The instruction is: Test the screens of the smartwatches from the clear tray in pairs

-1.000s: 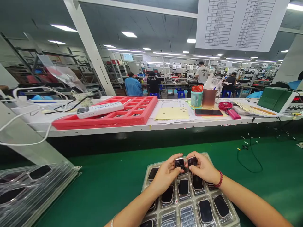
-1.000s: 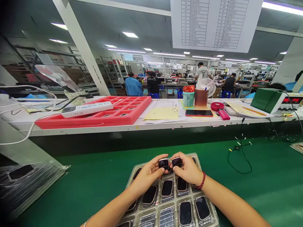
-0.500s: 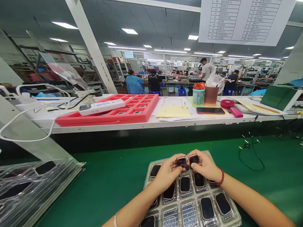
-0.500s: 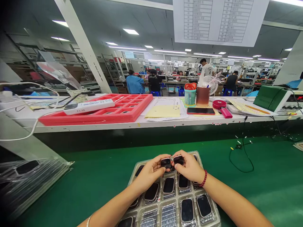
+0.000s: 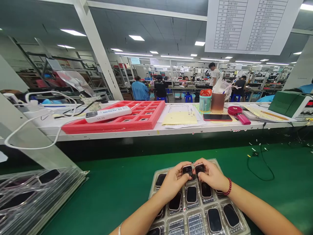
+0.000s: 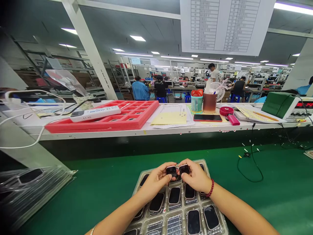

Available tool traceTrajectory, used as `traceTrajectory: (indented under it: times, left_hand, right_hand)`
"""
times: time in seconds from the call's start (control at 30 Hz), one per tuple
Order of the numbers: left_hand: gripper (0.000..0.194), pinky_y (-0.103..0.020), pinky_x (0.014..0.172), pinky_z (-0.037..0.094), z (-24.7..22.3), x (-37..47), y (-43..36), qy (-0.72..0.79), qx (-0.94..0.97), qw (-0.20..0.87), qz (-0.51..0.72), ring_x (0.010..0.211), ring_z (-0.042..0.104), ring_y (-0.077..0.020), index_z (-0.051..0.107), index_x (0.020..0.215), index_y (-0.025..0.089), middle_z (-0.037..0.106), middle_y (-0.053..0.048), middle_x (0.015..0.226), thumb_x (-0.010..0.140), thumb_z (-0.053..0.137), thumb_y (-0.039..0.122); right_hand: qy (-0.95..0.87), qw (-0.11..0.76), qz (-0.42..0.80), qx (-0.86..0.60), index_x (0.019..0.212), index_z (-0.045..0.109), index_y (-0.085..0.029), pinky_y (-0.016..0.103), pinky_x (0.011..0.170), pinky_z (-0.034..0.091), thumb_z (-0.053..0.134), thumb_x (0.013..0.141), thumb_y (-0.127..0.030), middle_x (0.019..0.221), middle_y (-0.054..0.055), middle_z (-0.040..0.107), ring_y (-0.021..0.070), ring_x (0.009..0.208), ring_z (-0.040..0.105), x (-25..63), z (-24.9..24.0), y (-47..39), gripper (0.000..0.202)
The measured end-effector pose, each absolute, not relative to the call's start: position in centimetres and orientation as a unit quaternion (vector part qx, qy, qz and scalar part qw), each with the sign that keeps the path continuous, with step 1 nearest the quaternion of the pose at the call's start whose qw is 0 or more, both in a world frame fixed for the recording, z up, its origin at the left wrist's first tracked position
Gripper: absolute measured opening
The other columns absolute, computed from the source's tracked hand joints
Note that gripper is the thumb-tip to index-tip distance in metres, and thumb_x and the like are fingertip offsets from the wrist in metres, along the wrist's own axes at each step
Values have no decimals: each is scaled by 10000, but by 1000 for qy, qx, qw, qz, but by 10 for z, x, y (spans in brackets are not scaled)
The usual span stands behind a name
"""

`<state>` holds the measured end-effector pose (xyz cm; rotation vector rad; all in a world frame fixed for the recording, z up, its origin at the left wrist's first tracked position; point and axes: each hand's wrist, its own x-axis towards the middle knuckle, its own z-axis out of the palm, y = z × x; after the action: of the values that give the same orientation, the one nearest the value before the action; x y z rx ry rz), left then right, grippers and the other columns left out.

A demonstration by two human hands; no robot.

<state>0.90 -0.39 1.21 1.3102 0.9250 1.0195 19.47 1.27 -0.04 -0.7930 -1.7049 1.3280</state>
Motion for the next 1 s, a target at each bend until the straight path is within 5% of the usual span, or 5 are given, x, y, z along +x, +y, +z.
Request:
traceTrajectory:
  times: [0.17, 0.4, 0.53, 0.73, 1.0]
  left_hand:
    - [405, -228, 519, 405, 9, 7, -1, 420, 577, 559, 422, 701, 624, -192, 585, 1031, 122, 659, -115, 931, 733, 641, 392]
    - [324, -264, 619, 471, 16, 8, -6, 388, 578, 565, 443, 739, 601, -186, 607, 924, 133, 651, -83, 856, 742, 640, 399]
    - [346, -269, 667, 476, 11, 7, -5, 387, 584, 558, 445, 817, 614, -201, 586, 1021, 145, 654, -85, 922, 709, 646, 283]
    - [426, -222, 521, 399, 2, 5, -3, 411, 575, 557, 436, 757, 630, -190, 538, 1134, 133, 612, -128, 1063, 736, 569, 282]
    - [511, -166, 497, 345, 22, 6, -7, 358, 493, 645, 461, 646, 574, -107, 483, 1052, 180, 624, -37, 890, 557, 564, 82]
  right_hand:
    - [-669, 399, 535, -328, 971, 536, -161, 238, 528, 432, 529, 814, -256, 814, 34, 598, 105, 531, 510, 196, -1, 14, 183]
    - [-669, 390, 546, -320, 951, 537, -164, 229, 516, 441, 542, 829, -297, 801, 27, 590, 106, 527, 533, 194, -3, 13, 180]
    - [-671, 400, 542, -309, 966, 531, -170, 230, 534, 454, 574, 783, -243, 823, 25, 588, 108, 556, 532, 194, -5, 14, 202]
    - [-670, 407, 540, -307, 954, 516, -161, 232, 521, 436, 547, 746, -182, 803, 29, 588, 109, 556, 495, 193, -4, 12, 211]
    - [-692, 405, 517, -301, 962, 520, -169, 245, 571, 424, 541, 706, -153, 831, 39, 594, 142, 657, 519, 197, 2, 7, 257]
